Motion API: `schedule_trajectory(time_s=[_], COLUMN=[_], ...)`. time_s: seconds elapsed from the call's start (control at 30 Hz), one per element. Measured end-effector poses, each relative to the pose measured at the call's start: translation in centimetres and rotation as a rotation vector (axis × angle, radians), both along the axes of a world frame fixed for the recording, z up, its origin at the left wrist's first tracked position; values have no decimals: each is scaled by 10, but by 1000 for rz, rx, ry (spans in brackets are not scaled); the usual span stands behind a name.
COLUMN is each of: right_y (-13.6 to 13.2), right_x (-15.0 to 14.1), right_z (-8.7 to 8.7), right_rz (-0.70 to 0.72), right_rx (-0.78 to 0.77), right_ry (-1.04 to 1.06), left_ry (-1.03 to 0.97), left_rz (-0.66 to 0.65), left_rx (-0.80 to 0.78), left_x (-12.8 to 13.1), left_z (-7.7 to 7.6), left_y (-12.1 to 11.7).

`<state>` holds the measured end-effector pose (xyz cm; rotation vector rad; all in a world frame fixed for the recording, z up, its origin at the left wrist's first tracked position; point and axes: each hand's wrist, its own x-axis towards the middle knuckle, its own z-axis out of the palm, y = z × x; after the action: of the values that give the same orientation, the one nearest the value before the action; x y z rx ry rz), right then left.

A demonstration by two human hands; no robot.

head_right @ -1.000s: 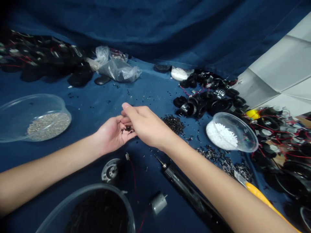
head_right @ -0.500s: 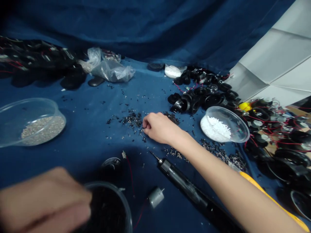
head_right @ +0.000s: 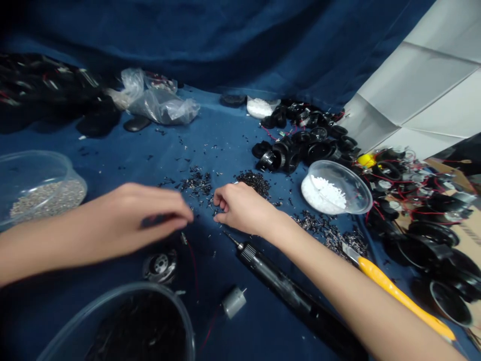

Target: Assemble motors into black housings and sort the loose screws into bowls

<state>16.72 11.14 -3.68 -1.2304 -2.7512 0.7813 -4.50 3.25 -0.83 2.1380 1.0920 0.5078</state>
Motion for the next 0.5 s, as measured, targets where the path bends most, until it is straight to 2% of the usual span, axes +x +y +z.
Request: schedule_trajectory(time_s=[0.07,0.17,0.27,0.37,0.5], right_y=[0,0,1,0,0], right_x=[-2,-2,0,2,6], right_z=[-3,-8,-10,-12,-18], right_rz=[3,13,9,10,12], right_rx=[14,3,-26,-21,-6], right_ry=[13,54,104,143,189], left_ry=[238,408,449,472,538], left_rz=[-83,-128,-160,-192,-199], left_rx=[220,323,314,298,386], left_x=[0,2,7,9,8], left_z=[-9,-33,-46,-47,-48], left_y=[41,68,72,72,74])
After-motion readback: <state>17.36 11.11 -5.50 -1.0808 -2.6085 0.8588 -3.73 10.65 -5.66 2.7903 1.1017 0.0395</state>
